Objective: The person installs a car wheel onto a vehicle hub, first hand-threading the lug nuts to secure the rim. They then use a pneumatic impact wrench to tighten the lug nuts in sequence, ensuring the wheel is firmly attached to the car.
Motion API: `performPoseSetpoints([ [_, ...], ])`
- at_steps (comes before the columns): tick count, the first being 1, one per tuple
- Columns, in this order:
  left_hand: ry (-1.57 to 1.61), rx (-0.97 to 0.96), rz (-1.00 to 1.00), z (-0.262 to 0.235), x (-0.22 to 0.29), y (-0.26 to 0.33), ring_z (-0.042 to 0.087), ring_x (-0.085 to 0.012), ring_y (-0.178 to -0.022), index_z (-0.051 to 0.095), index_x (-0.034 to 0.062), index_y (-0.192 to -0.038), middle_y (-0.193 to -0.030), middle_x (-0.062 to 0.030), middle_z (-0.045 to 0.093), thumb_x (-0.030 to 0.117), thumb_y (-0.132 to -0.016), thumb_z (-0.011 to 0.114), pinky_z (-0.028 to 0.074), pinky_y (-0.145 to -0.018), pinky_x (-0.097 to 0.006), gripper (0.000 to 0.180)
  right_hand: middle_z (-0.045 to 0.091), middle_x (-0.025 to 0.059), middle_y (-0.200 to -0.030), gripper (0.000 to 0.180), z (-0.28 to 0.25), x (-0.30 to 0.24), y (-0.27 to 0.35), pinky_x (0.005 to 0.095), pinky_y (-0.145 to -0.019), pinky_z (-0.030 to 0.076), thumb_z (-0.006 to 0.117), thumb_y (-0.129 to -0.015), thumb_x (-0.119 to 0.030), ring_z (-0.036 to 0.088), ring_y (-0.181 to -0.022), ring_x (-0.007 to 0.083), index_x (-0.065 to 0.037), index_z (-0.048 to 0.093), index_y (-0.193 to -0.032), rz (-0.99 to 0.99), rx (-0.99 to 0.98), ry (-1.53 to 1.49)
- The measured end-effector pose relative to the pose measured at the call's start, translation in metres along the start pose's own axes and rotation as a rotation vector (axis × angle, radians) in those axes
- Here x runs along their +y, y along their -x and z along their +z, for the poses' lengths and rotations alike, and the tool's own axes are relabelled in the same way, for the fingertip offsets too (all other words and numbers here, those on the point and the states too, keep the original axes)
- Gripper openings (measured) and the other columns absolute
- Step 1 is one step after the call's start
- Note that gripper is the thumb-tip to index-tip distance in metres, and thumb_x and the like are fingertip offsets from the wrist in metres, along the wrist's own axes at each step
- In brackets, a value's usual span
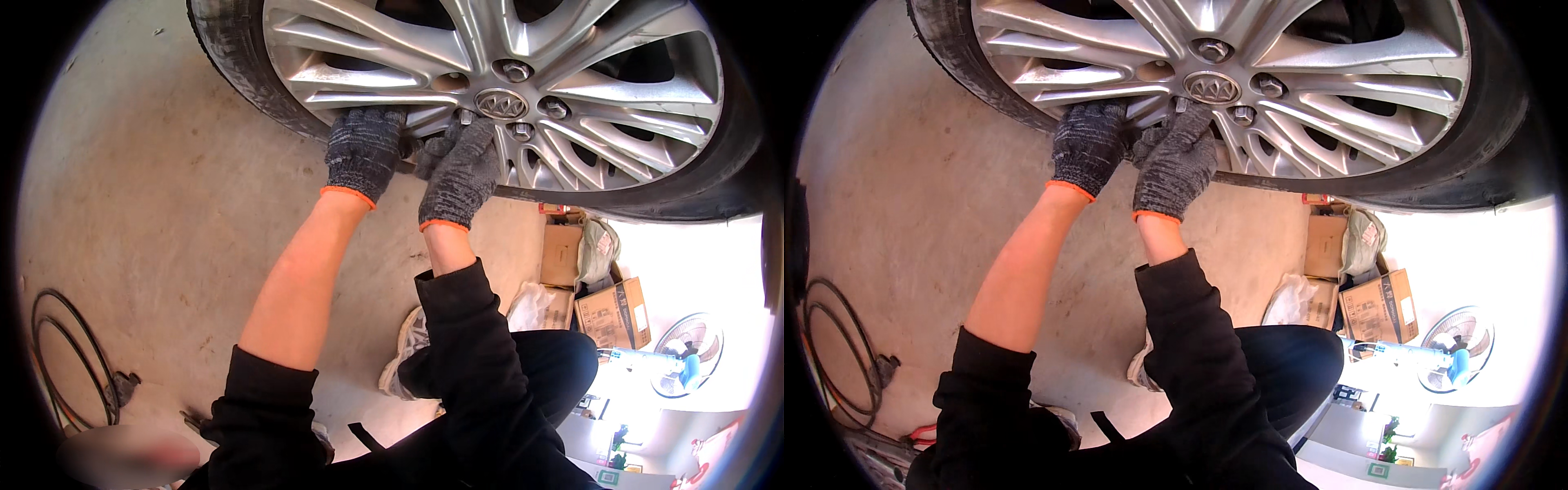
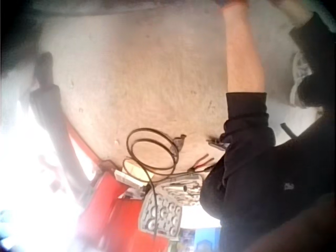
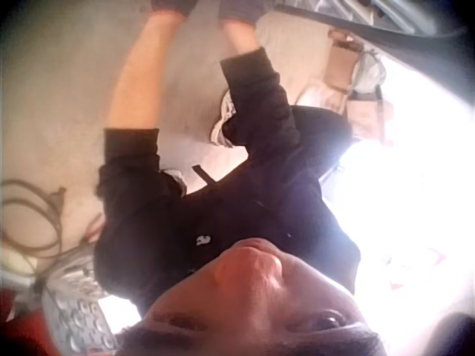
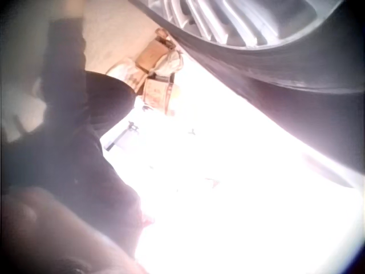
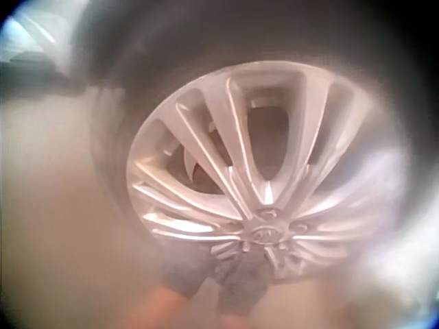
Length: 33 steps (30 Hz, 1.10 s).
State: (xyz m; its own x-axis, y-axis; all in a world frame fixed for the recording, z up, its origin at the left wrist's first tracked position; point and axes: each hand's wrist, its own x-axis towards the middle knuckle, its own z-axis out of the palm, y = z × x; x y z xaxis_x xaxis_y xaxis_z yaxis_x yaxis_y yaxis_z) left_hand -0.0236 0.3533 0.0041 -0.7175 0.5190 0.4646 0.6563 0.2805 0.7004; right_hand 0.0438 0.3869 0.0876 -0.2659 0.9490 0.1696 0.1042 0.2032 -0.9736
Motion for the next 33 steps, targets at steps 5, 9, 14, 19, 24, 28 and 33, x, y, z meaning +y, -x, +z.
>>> performPoseSetpoints([
  [5,-0.01,0.082,0.049,-0.001,0.0,-0.001,0.059,-0.031,-0.089,0.062,0.0117,-0.101,-0.092,-0.0123,0.063,0.031,-0.073,0.068,0.046,-0.078,-0.044,0.035,0.063,0.0108,-0.075,0.042,-0.012,0.01,0.0,0.0349,-0.058,0.049,0.049,-0.094,-0.038,0.058,-0.058,0.0213,0.002,0.058,-0.098,-0.44,0.096,0.536],
  [9,0.025,0.099,0.042,-0.002,0.001,0.001,0.058,-0.0314,-0.092,0.06,0.0118,-0.107,-0.098,-0.0136,0.062,0.031,-0.073,0.068,0.045,-0.08,-0.045,0.04,0.064,0.0117,-0.074,0.043,-0.019,0.007,-0.008,0.0371,-0.064,0.05,0.053,-0.091,-0.04,0.061,-0.062,0.0249,0.003,0.06,-0.093,-0.809,0.032,0.866],
  [14,-0.007,0.07,0.035,-0.005,0.001,0.003,0.057,-0.0322,-0.095,0.059,0.012,-0.11,-0.101,-0.013,0.061,0.029,-0.072,0.069,0.045,-0.083,-0.046,0.043,0.063,0.0116,-0.071,0.043,-0.022,-0.011,-0.01,0.0354,-0.065,0.05,0.054,-0.09,-0.041,0.063,-0.066,0.0225,0.001,0.062,-0.088,0.146,-0.23,0.161],
  [19,0.038,0.115,0.058,-0.002,-0.001,0.0,0.056,-0.0323,-0.097,0.058,0.0099,-0.109,-0.103,-0.0135,0.06,0.029,-0.071,0.07,0.044,-0.084,-0.045,0.044,0.062,0.0111,-0.071,0.038,-0.014,-0.013,-0.001,0.0354,-0.063,0.049,0.059,-0.088,-0.039,0.062,-0.065,0.0215,-0.001,0.06,-0.087,-0.521,0.013,0.587],
  [24,-0.046,0.139,0.071,0.001,-0.001,0.001,0.056,-0.0317,-0.097,0.059,0.0093,-0.109,-0.104,-0.0136,0.06,0.031,-0.071,0.069,0.045,-0.084,-0.044,0.045,0.064,0.012,-0.073,0.031,-0.013,-0.014,-0.005,0.0376,-0.062,0.048,0.057,-0.09,-0.032,0.063,-0.067,0.0239,-0.002,0.058,-0.085,-0.553,0.018,0.856],
  [28,-0.027,0.057,0.024,-0.001,0.001,0.001,0.056,-0.0316,-0.098,0.059,0.0098,-0.108,-0.105,-0.0133,0.06,0.031,-0.071,0.069,0.045,-0.084,-0.044,0.044,0.063,0.0133,-0.073,0.032,-0.01,-0.013,0.0,0.0388,-0.06,0.047,0.055,-0.091,-0.032,0.062,-0.066,0.0284,-0.002,0.058,-0.085,0.098,-0.161,0.435],
  [33,-0.002,0.073,0.028,-0.002,0.0,0.002,0.055,-0.0316,-0.099,0.059,0.0101,-0.108,-0.106,-0.0126,0.06,0.03,-0.071,0.069,0.043,-0.086,-0.045,0.043,0.063,0.0154,-0.073,0.034,-0.007,-0.007,0.005,0.0403,-0.061,0.047,0.058,-0.089,-0.036,0.061,-0.066,0.0327,-0.001,0.058,-0.087,-0.568,0.135,0.676],
])
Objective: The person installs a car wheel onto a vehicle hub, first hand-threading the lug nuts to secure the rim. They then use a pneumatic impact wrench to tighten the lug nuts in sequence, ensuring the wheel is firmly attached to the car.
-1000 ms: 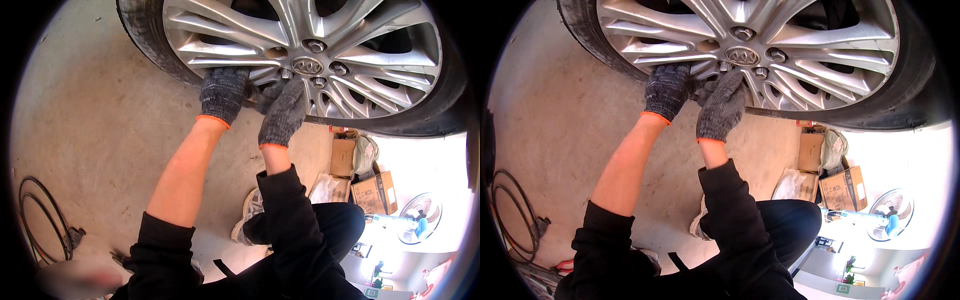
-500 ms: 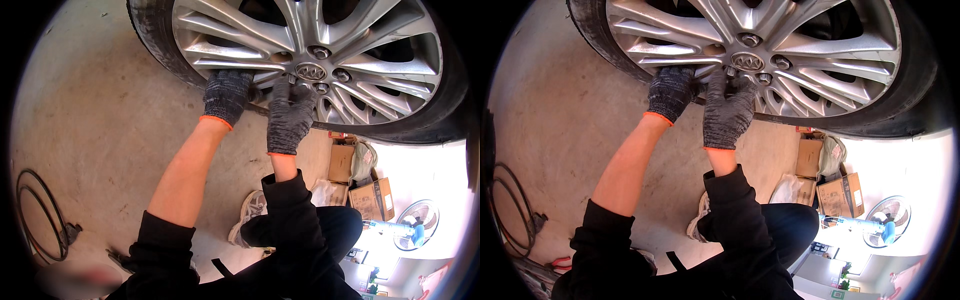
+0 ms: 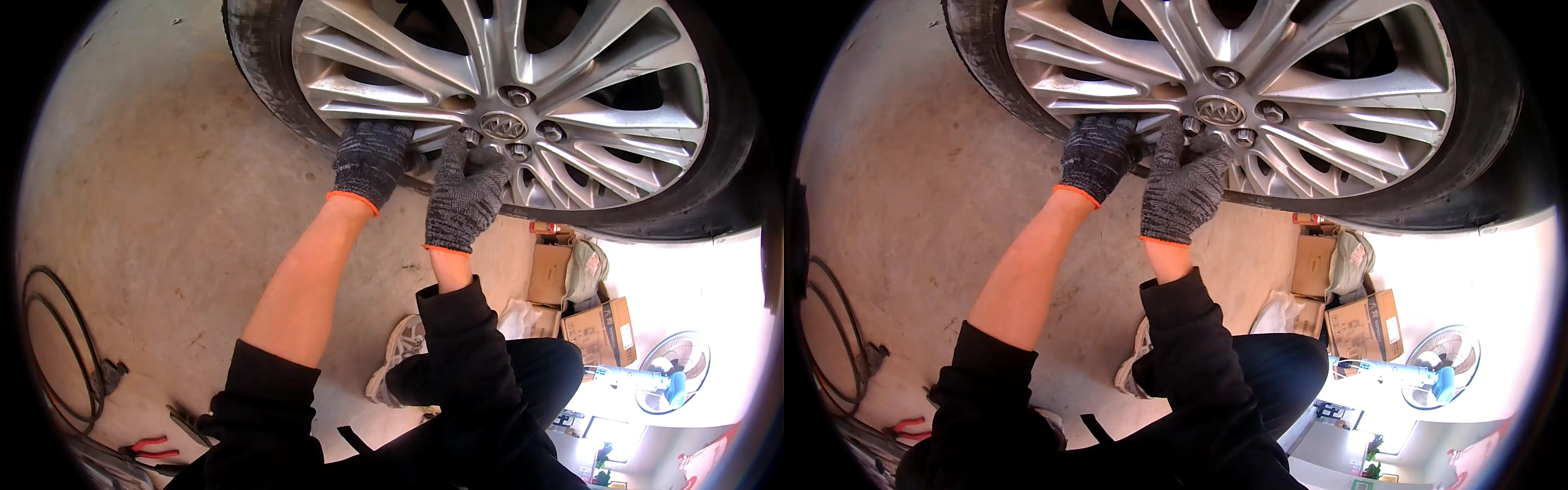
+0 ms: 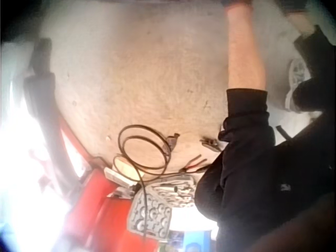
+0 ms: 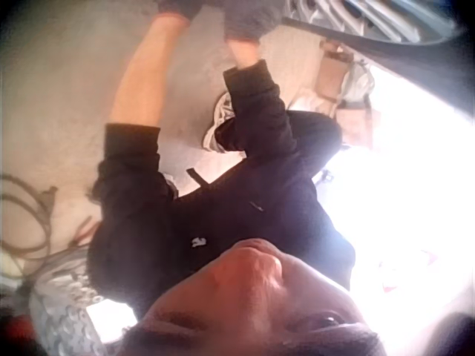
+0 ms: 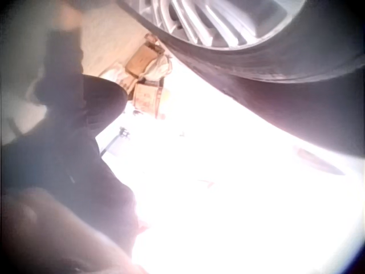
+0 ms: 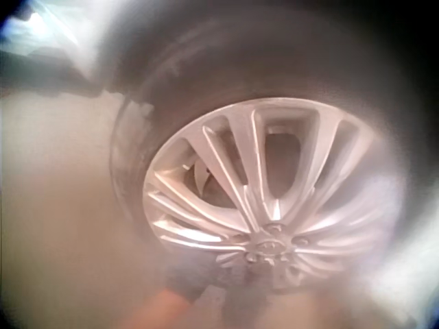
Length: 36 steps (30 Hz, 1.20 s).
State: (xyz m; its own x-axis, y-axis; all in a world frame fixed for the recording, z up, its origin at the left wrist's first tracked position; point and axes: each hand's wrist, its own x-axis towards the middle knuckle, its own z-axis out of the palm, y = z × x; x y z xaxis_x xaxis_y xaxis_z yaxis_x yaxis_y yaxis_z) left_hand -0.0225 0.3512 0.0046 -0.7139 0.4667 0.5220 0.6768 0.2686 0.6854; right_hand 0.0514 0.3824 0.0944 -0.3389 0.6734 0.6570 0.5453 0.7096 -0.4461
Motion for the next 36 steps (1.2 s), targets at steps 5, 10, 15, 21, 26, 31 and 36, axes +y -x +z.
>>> performPoseSetpoints([
  [5,-0.025,0.032,0.002,0.006,-0.002,0.004,0.054,-0.0314,-0.102,0.057,0.0091,-0.111,-0.108,-0.0119,0.059,0.027,-0.071,0.069,0.042,-0.089,-0.045,0.046,0.062,0.0158,-0.071,0.038,-0.003,0.007,-0.014,0.0408,-0.06,0.047,0.057,-0.088,-0.04,0.06,-0.064,0.0324,-0.002,0.057,-0.088,-0.095,-0.142,0.167],
  [10,-0.089,0.044,0.027,0.007,-0.003,0.003,0.054,-0.0314,-0.102,0.057,0.0092,-0.112,-0.108,-0.0131,0.059,0.026,-0.069,0.068,0.042,-0.088,-0.045,0.047,0.06,0.0127,-0.061,0.046,-0.001,-0.004,-0.014,0.0402,-0.044,0.045,0.049,-0.091,-0.048,0.058,-0.05,0.0277,-0.004,0.053,-0.079,0.861,-0.511,-0.98],
  [15,0.0,0.017,0.01,0.002,-0.001,0.002,0.054,-0.0314,-0.101,0.058,0.0097,-0.11,-0.106,-0.0138,0.059,0.025,-0.069,0.069,0.043,-0.086,-0.043,0.045,0.062,0.0139,-0.067,0.04,-0.015,-0.001,-0.015,0.0395,-0.049,0.047,0.054,-0.09,-0.042,0.06,-0.055,0.026,-0.002,0.055,-0.082,0.424,-0.295,-0.372],
  [21,0.02,0.069,-0.004,0.001,0.001,0.001,0.056,-0.0319,-0.096,0.059,0.0102,-0.105,-0.102,-0.0138,0.06,0.028,-0.07,0.069,0.044,-0.083,-0.046,0.04,0.063,0.0212,-0.082,0.033,-0.005,0.016,-0.02,0.0423,-0.069,0.048,0.053,-0.091,-0.031,0.061,-0.075,0.0374,0.0,0.061,-0.093,-0.066,-0.112,0.057],
  [26,0.01,0.025,-0.026,0.002,0.001,0.001,0.057,-0.0322,-0.095,0.059,0.0108,-0.106,-0.1,-0.0142,0.06,0.029,-0.07,0.068,0.044,-0.082,-0.046,0.042,0.064,0.0211,-0.08,0.036,-0.006,0.014,-0.016,0.0451,-0.064,0.047,0.053,-0.09,-0.035,0.06,-0.072,0.0397,0.0,0.06,-0.092,-0.145,-0.202,0.196],
  [31,0.029,0.038,-0.017,0.002,0.001,0.004,0.057,-0.0314,-0.093,0.059,0.0109,-0.106,-0.1,-0.0142,0.06,0.028,-0.07,0.068,0.045,-0.08,-0.046,0.041,0.064,0.0151,-0.069,0.038,-0.005,0.004,-0.016,0.0404,-0.055,0.047,0.051,-0.091,-0.039,0.061,-0.06,0.0323,-0.002,0.056,-0.09,0.15,-0.367,0.045],
  [36,-0.039,0.023,-0.024,0.003,0.001,0.004,0.058,-0.0309,-0.092,0.059,0.0114,-0.105,-0.099,-0.0123,0.061,0.028,-0.069,0.069,0.045,-0.081,-0.045,0.04,0.058,0.0019,-0.065,0.035,-0.02,0.004,-0.011,0.0294,-0.046,0.044,0.052,-0.091,-0.042,0.054,-0.052,0.0151,-0.008,0.056,-0.089,0.791,-0.593,-0.78],
])
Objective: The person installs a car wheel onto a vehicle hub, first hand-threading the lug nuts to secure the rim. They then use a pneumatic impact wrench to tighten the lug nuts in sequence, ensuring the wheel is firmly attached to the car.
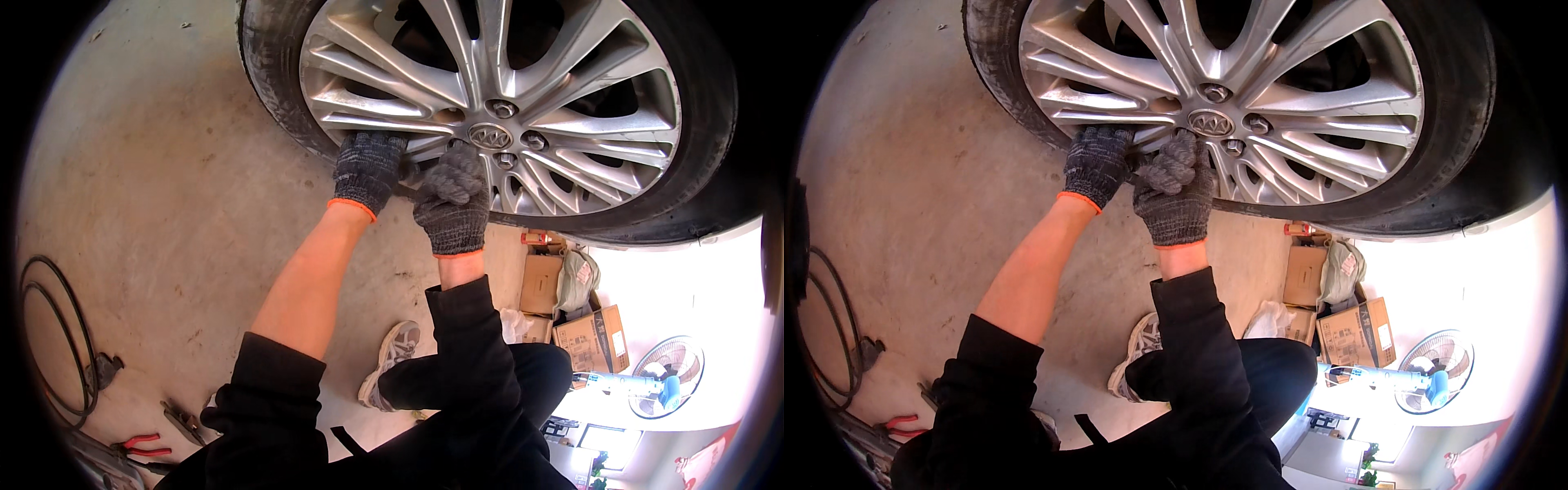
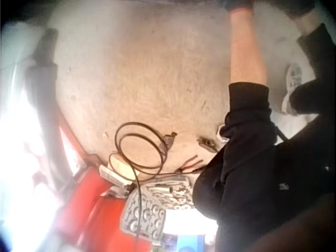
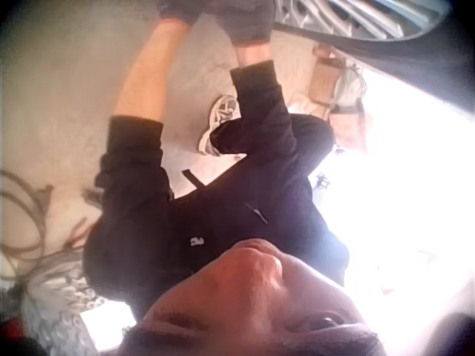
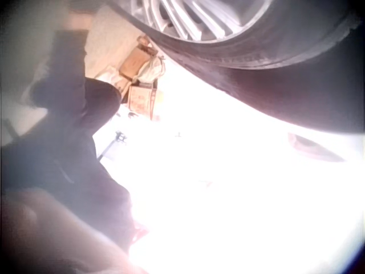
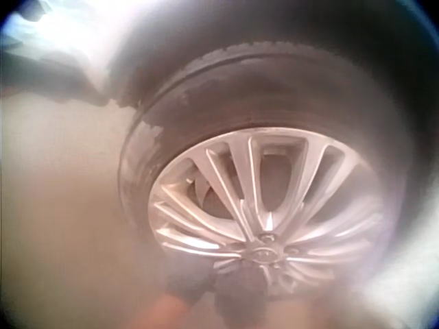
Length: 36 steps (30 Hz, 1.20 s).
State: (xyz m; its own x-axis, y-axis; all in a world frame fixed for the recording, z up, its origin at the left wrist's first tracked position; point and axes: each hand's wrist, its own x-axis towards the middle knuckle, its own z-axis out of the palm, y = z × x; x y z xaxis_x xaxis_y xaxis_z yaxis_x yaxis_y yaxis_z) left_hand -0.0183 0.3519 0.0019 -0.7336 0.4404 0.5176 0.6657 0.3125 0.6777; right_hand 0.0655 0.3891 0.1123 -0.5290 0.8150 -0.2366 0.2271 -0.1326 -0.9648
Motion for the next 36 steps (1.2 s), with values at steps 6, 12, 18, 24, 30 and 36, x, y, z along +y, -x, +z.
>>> performPoseSetpoints([
  [6,0.03,0.035,-0.014,-0.003,0.002,0.001,0.057,-0.0303,-0.095,0.062,0.0121,-0.1,-0.1,-0.0114,0.061,0.03,-0.069,0.07,0.044,-0.083,-0.044,0.037,0.061,0.006,-0.067,0.034,-0.01,-0.007,-0.002,0.0341,-0.052,0.047,0.056,-0.089,-0.04,0.059,-0.056,0.0196,-0.005,0.058,-0.088,-0.283,0.115,0.469],
  [12,0.011,-0.058,-0.036,0.004,-0.001,0.0,0.056,-0.0297,-0.099,0.062,0.0118,-0.1,-0.102,-0.0113,0.061,0.028,-0.07,0.068,0.043,-0.086,-0.044,0.035,0.06,0.0076,-0.066,0.033,0.004,-0.003,-0.014,0.0335,-0.053,0.046,0.055,-0.09,-0.038,0.059,-0.058,0.0204,-0.005,0.059,-0.085,-0.57,0.34,0.819],
  [18,-0.025,0.013,0.019,0.007,-0.004,0.001,0.055,-0.0301,-0.099,0.061,0.01,-0.1,-0.103,-0.0119,0.06,0.025,-0.069,0.068,0.043,-0.086,-0.044,0.036,0.06,0.0021,-0.065,0.034,0.009,-0.01,-0.006,0.0318,-0.047,0.045,0.055,-0.089,-0.044,0.059,-0.056,0.0192,-0.01,0.057,-0.083,-0.016,0.044,-0.034],
  [24,0.06,0.043,0.01,0.002,-0.002,0.001,0.054,-0.031,-0.102,0.059,0.0101,-0.107,-0.108,-0.0127,0.058,0.026,-0.068,0.069,0.042,-0.088,-0.045,0.043,0.065,0.0142,-0.078,0.031,0.004,-0.011,-0.003,0.0385,-0.061,0.048,0.058,-0.088,-0.034,0.063,-0.072,0.0267,-0.003,0.059,-0.089,-0.644,0.39,1.208],
  [30,0.023,-0.058,-0.002,0.004,-0.003,0.001,0.053,-0.0315,-0.104,0.058,0.0098,-0.113,-0.109,-0.0131,0.058,0.029,-0.068,0.07,0.041,-0.091,-0.045,0.05,0.065,0.0179,-0.08,0.032,-0.005,-0.01,-0.005,0.0408,-0.07,0.049,0.058,-0.089,-0.031,0.063,-0.075,0.0343,0.001,0.059,-0.097,-1.0,0.462,1.208],
  [36,0.055,0.048,0.023,0.006,-0.004,0.001,0.054,-0.032,-0.103,0.058,0.0092,-0.113,-0.108,-0.014,0.058,0.029,-0.068,0.07,0.042,-0.09,-0.046,0.05,0.062,0.0137,-0.065,0.031,-0.042,-0.022,0.001,0.0367,-0.055,0.047,0.063,-0.087,-0.031,0.059,-0.055,0.028,-0.001,0.056,-0.081,-0.727,0.505,0.963],
])
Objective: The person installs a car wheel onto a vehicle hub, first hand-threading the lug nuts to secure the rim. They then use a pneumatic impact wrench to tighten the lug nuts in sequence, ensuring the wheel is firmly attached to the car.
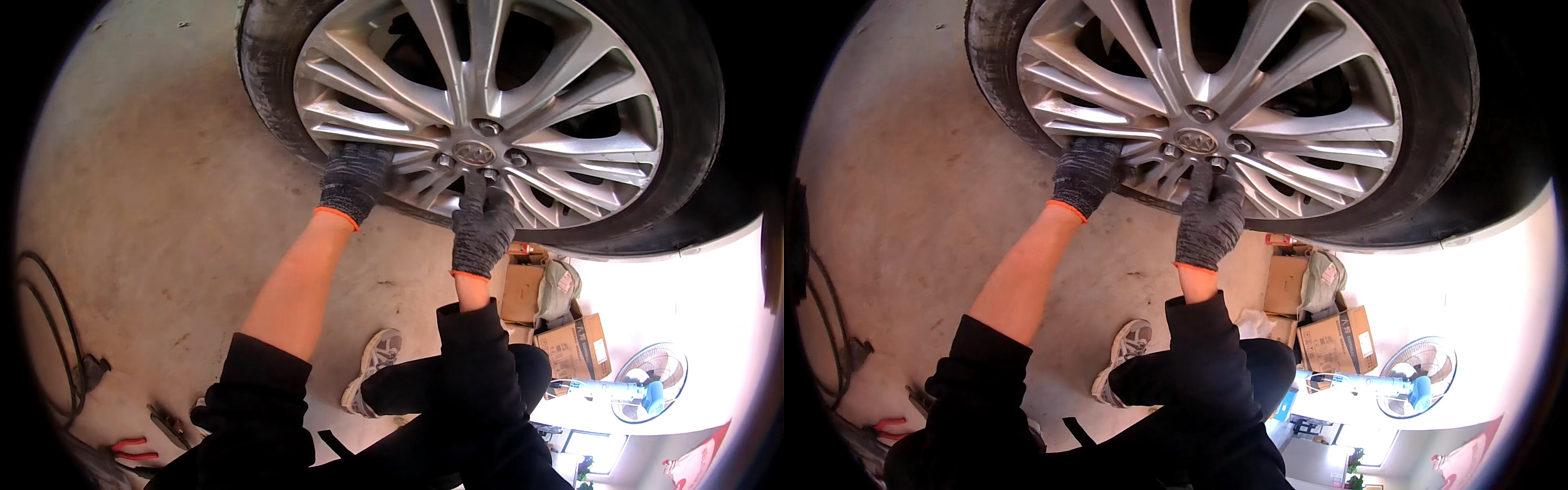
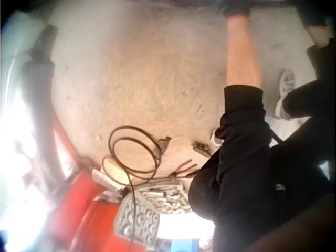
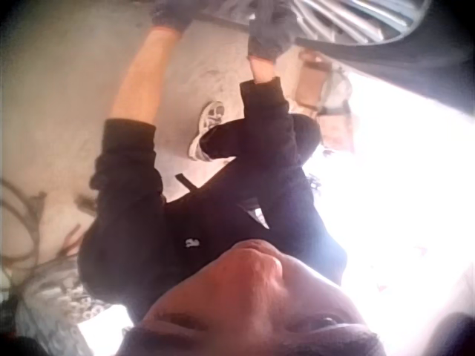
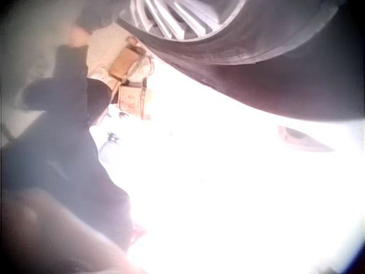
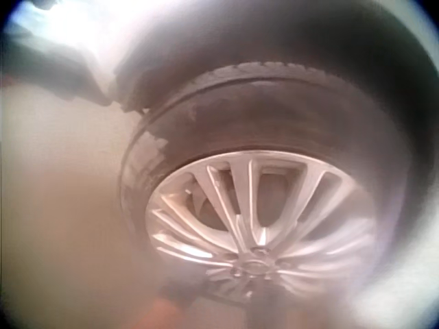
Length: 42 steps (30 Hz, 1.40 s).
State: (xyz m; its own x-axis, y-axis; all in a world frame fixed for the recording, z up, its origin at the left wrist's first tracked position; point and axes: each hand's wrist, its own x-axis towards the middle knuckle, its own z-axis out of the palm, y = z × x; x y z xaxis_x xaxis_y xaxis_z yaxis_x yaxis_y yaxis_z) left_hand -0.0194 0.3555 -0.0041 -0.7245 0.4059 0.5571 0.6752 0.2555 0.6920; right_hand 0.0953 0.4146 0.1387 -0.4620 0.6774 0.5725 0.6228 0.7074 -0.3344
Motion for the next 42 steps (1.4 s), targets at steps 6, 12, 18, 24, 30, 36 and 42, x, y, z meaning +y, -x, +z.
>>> performPoseSetpoints([
  [6,-0.001,-0.055,-0.014,0.001,-0.002,0.002,0.054,-0.0323,-0.103,0.057,0.0086,-0.114,-0.11,-0.0143,0.058,0.026,-0.068,0.07,0.041,-0.091,-0.046,0.05,0.056,0.0046,-0.058,0.037,0.014,-0.007,-0.016,0.0308,-0.046,0.042,0.053,-0.091,-0.039,0.053,-0.047,0.0197,-0.005,0.057,-0.077,0.169,-0.062,0.008],
  [12,-0.032,-0.069,-0.02,0.002,-0.001,0.004,0.053,-0.032,-0.105,0.056,0.0088,-0.115,-0.112,-0.0141,0.058,0.025,-0.07,0.069,0.041,-0.092,-0.046,0.05,0.037,-0.0063,-0.05,0.031,-0.005,-0.028,-0.014,0.0211,-0.034,0.028,0.047,-0.092,-0.033,0.032,-0.035,0.0072,-0.016,0.046,-0.066,0.819,-0.385,-1.207],
  [18,-0.083,-0.091,-0.01,0.001,0.0,0.0,0.053,-0.0318,-0.106,0.056,0.0089,-0.116,-0.112,-0.014,0.057,0.026,-0.069,0.069,0.041,-0.092,-0.045,0.052,0.055,0.004,-0.062,0.031,-0.017,-0.019,-0.012,0.029,-0.041,0.038,0.05,-0.091,-0.036,0.049,-0.046,0.0169,-0.008,0.056,-0.081,0.206,-0.232,-0.16],
  [24,-0.091,-0.052,0.0,0.001,0.0,0.004,0.054,-0.0312,-0.103,0.056,0.0099,-0.115,-0.11,-0.0145,0.058,0.027,-0.07,0.069,0.041,-0.091,-0.045,0.05,0.064,0.0188,-0.077,0.037,-0.007,-0.005,-0.021,0.0418,-0.062,0.049,0.05,-0.091,-0.039,0.063,-0.07,0.0329,-0.004,0.062,-0.089,-0.253,0.003,0.428],
  [30,-0.071,0.002,0.02,0.003,-0.002,0.003,0.054,-0.0318,-0.101,0.058,0.0086,-0.109,-0.109,-0.0138,0.058,0.026,-0.069,0.067,0.042,-0.089,-0.045,0.045,0.065,0.0102,-0.075,0.025,-0.016,-0.017,-0.021,0.0312,-0.063,0.049,0.056,-0.091,-0.025,0.062,-0.066,0.0187,-0.001,0.062,-0.091,0.04,0.033,-0.24],
  [36,-0.051,0.081,0.025,-0.001,0.004,0.006,0.055,-0.0311,-0.099,0.058,0.009,-0.107,-0.105,-0.0132,0.058,0.021,-0.068,0.068,0.042,-0.087,-0.045,0.041,0.064,0.012,-0.077,0.023,-0.023,-0.038,-0.028,0.0325,-0.063,0.049,0.064,-0.085,-0.024,0.062,-0.063,0.0201,-0.002,0.062,-0.09,-0.144,0.065,0.021],
  [42,0.012,-0.071,-0.037,-0.009,0.007,0.009,0.055,-0.0308,-0.1,0.059,0.0102,-0.105,-0.105,-0.0132,0.058,0.021,-0.069,0.068,0.044,-0.084,-0.045,0.038,0.061,0.0085,-0.068,0.031,-0.009,-0.047,-0.031,0.0326,-0.055,0.048,0.055,-0.09,-0.031,0.06,-0.059,0.0174,0.0,0.061,-0.087,0.126,0.013,-0.293],
])
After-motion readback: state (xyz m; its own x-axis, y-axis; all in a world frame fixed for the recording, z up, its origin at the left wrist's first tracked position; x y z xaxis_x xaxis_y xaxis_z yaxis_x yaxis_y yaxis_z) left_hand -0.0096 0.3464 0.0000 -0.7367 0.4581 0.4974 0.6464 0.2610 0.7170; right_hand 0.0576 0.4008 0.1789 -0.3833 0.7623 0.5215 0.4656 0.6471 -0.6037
